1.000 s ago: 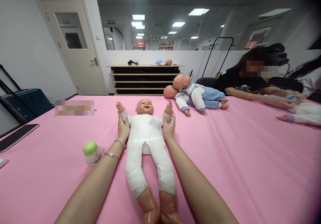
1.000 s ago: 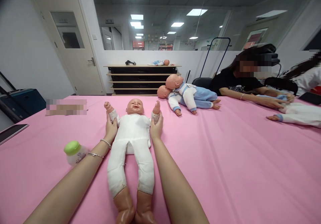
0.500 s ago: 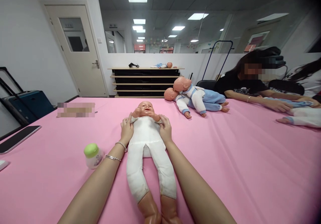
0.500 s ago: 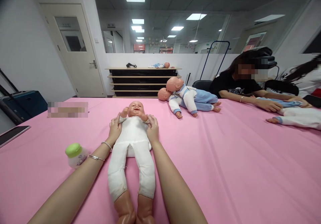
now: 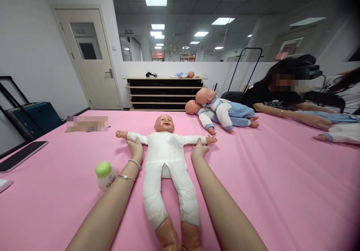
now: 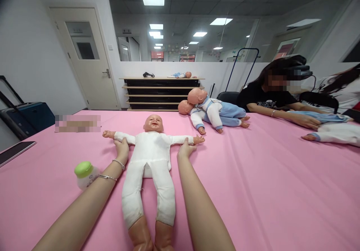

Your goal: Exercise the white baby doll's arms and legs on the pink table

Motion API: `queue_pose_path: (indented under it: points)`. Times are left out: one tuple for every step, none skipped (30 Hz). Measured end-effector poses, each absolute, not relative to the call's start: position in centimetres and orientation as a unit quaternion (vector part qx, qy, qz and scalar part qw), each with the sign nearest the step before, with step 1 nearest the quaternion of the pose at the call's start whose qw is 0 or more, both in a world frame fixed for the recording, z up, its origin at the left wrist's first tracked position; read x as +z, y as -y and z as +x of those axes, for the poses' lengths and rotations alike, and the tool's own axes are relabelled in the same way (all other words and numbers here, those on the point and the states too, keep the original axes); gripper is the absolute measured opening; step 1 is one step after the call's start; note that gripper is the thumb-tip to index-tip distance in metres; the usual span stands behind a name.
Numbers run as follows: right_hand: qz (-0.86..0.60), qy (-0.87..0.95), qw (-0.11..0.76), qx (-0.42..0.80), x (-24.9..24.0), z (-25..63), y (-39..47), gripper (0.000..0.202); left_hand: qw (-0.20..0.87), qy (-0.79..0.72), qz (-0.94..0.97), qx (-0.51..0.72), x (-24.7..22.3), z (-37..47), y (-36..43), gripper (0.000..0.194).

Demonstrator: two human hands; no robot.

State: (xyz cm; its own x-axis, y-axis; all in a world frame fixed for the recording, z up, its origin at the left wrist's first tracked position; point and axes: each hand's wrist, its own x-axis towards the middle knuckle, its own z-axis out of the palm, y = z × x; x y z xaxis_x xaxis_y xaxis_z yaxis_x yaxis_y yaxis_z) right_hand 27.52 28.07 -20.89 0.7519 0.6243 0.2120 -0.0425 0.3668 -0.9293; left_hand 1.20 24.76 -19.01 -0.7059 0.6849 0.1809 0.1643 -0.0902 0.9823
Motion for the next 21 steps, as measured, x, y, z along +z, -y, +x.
queue_pose_path:
  points:
    - [-0.538,0.259,0.775,0.209,-20.8,27.6,-28.0,0.056,0.190,-0.650,0.326,0.660,-18.9,1.2,-24.7,0.057]
    - [-0.555,0.231,0.772,0.205,-20.7,27.7,-27.9,0.057,0.182,-0.652,0.323,0.661,-18.8,1.2,-24.6,0.058]
    - [-0.569,0.205,0.771,0.200,-20.5,27.8,-27.8,0.058,0.174,-0.651,0.320,0.666,-18.6,1.1,-24.5,0.060]
    - [-0.577,0.190,0.770,0.196,-20.2,27.9,-27.6,0.059,0.165,-0.650,0.315,0.672,-18.5,1.0,-24.4,0.063]
    - [-0.581,0.182,0.771,0.189,-20.0,28.0,-27.5,0.059,0.153,-0.649,0.307,0.679,-18.3,1.0,-24.3,0.065]
    - [-0.582,0.179,0.772,0.181,-19.7,28.1,-27.4,0.060,0.140,-0.647,0.299,0.687,-18.2,0.9,-24.2,0.068]
    - [-0.582,0.183,0.774,0.171,-19.4,28.2,-27.2,0.060,0.124,-0.644,0.293,0.695,-18.0,0.8,-24.2,0.070]
    - [-0.582,0.191,0.775,0.158,-19.1,28.4,-27.1,0.061,0.108,-0.641,0.290,0.703,-17.9,0.7,-24.1,0.072]
    - [-0.582,0.201,0.775,0.143,-18.9,28.5,-26.9,0.061,0.091,-0.635,0.288,0.712,-17.8,0.6,-24.1,0.072]
    - [-0.585,0.208,0.774,0.127,-18.7,28.7,-26.8,0.062,0.078,-0.628,0.283,0.720,-17.7,0.5,-24.0,0.072]
    - [-0.592,0.210,0.770,0.112,-18.5,28.8,-26.5,0.062,0.074,-0.625,0.274,0.727,-17.7,0.4,-24.0,0.071]
    - [-0.604,0.210,0.762,0.098,-18.3,28.9,-26.3,0.062,0.077,-0.626,0.259,0.732,-17.8,0.2,-24.1,0.071]
    - [-0.621,0.210,0.751,0.085,-18.0,28.9,-25.9,0.062,0.082,-0.630,0.239,0.734,-17.8,0.1,-24.1,0.073]
    - [-0.639,0.213,0.736,0.074,-17.8,28.8,-25.6,0.063,0.088,-0.635,0.218,0.736,-17.9,0.0,-24.2,0.074]
    - [-0.655,0.219,0.720,0.063,-17.6,28.7,-25.2,0.063,0.093,-0.640,0.199,0.736,-18.0,-0.1,-24.3,0.076]
    - [-0.669,0.227,0.705,0.055,-17.3,28.5,-24.8,0.063,0.094,-0.642,0.187,0.738,-18.1,-0.2,-24.4,0.077]
    - [-0.680,0.235,0.692,0.049,-17.1,28.3,-24.4,0.064,0.092,-0.641,0.180,0.741,-18.1,-0.3,-24.5,0.078]
    - [-0.689,0.243,0.681,0.047,-16.8,28.1,-24.0,0.064,0.090,-0.638,0.176,0.744,-18.2,-0.4,-24.6,0.077]
    - [-0.696,0.253,0.671,0.051,-16.6,27.9,-23.5,0.065,0.088,-0.635,0.175,0.747,-18.2,-0.4,-24.6,0.077]
    - [-0.700,0.264,0.661,0.060,-16.3,27.8,-23.0,0.065,0.087,-0.632,0.175,0.750,-18.2,-0.4,-24.6,0.076]
    - [-0.703,0.280,0.650,0.072,-16.1,27.9,-22.4,0.066,0.084,-0.630,0.175,0.752,-18.1,-0.4,-24.6,0.076]
